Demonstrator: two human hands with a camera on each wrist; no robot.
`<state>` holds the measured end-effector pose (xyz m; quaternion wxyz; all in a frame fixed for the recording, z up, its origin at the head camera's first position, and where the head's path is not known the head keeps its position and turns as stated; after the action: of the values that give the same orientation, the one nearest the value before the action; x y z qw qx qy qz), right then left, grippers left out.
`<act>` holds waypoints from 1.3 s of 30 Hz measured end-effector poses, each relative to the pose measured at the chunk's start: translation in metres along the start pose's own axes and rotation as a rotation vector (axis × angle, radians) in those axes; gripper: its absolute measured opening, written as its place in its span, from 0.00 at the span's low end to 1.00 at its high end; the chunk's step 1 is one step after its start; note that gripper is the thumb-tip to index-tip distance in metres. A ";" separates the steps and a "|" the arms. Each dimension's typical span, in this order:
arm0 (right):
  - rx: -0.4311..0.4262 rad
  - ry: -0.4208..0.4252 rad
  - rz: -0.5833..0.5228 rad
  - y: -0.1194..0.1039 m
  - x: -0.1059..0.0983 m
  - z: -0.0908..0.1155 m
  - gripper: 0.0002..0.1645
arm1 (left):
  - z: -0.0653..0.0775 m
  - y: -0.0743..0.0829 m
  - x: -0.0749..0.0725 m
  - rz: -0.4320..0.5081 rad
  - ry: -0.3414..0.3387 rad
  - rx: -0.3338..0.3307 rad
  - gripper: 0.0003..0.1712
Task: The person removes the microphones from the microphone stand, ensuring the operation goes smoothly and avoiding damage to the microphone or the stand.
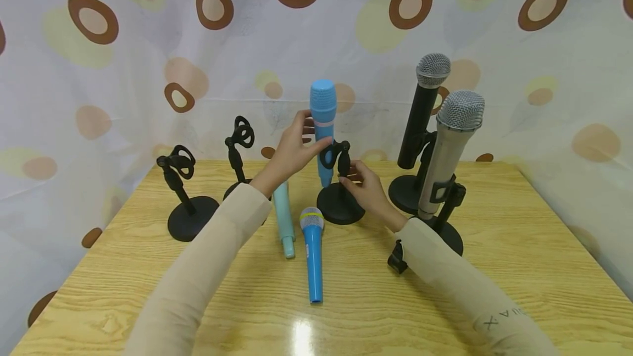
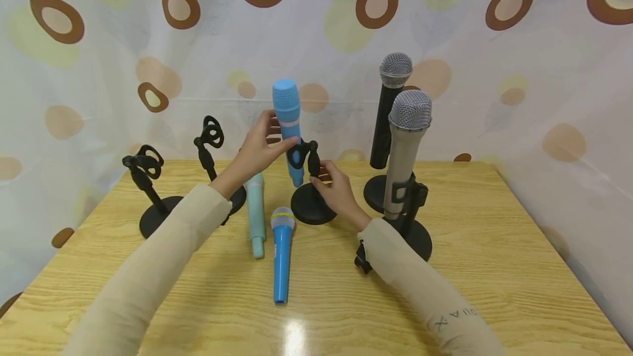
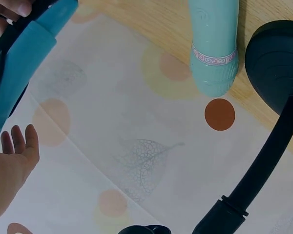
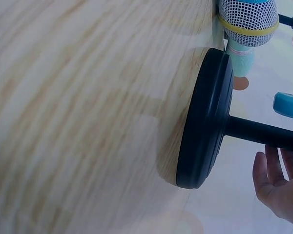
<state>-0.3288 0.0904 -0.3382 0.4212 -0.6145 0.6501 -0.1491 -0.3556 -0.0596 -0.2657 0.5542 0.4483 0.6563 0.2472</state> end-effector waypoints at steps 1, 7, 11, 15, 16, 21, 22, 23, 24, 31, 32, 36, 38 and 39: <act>0.001 0.003 -0.005 0.000 0.000 0.000 0.18 | -0.001 0.000 0.001 0.006 -0.003 -0.004 0.37; 0.005 0.007 -0.016 0.002 0.001 -0.001 0.17 | -0.002 0.001 0.003 0.025 -0.015 -0.018 0.36; 0.005 0.011 -0.013 0.002 0.001 -0.002 0.16 | -0.002 0.003 0.004 0.017 -0.009 -0.012 0.35; 0.020 0.020 -0.022 0.003 0.002 -0.003 0.15 | -0.001 0.004 0.005 0.018 0.003 -0.012 0.35; 0.022 0.023 -0.025 0.003 0.002 -0.003 0.15 | -0.001 0.004 0.005 0.022 0.004 -0.014 0.34; 0.018 0.028 -0.023 0.003 0.003 -0.003 0.14 | -0.001 0.004 0.005 0.041 0.003 -0.028 0.34; 0.019 0.027 -0.025 0.003 0.003 -0.003 0.13 | -0.001 0.004 0.005 0.042 0.003 -0.031 0.34; 0.017 0.027 -0.027 0.003 0.003 -0.003 0.13 | -0.001 0.004 0.005 0.043 0.002 -0.033 0.34; 0.016 0.026 -0.030 0.004 0.003 -0.003 0.13 | -0.001 0.005 0.006 0.045 0.001 -0.034 0.34; -0.019 0.014 -0.087 0.013 0.005 -0.002 0.13 | 0.002 0.009 0.002 0.070 -0.006 -0.016 0.33; -0.029 0.011 -0.102 0.016 0.005 -0.002 0.13 | 0.002 0.009 0.001 0.077 -0.007 -0.016 0.34; -0.045 0.007 -0.143 0.028 0.005 -0.003 0.14 | 0.003 0.013 -0.004 0.100 -0.004 -0.015 0.34; -0.050 0.005 -0.152 0.031 0.005 -0.003 0.14 | 0.003 0.014 -0.005 0.106 -0.007 -0.017 0.35; -0.054 0.003 -0.151 0.031 0.005 -0.002 0.15 | 0.002 0.014 -0.006 0.108 -0.008 -0.016 0.35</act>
<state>-0.3511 0.0915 -0.3605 0.3913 -0.6726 0.6064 -0.1638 -0.3493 -0.0582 -0.2521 0.5464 0.4794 0.6270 0.2803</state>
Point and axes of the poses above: each hand's wrist, its own z-axis away from the middle knuckle, its own x-axis out of the palm, y = z × x, the point moved 6 cm from there along -z, towards the middle knuckle, and after that the axes turned 15 degrees about -x, right-handed, at the moved point
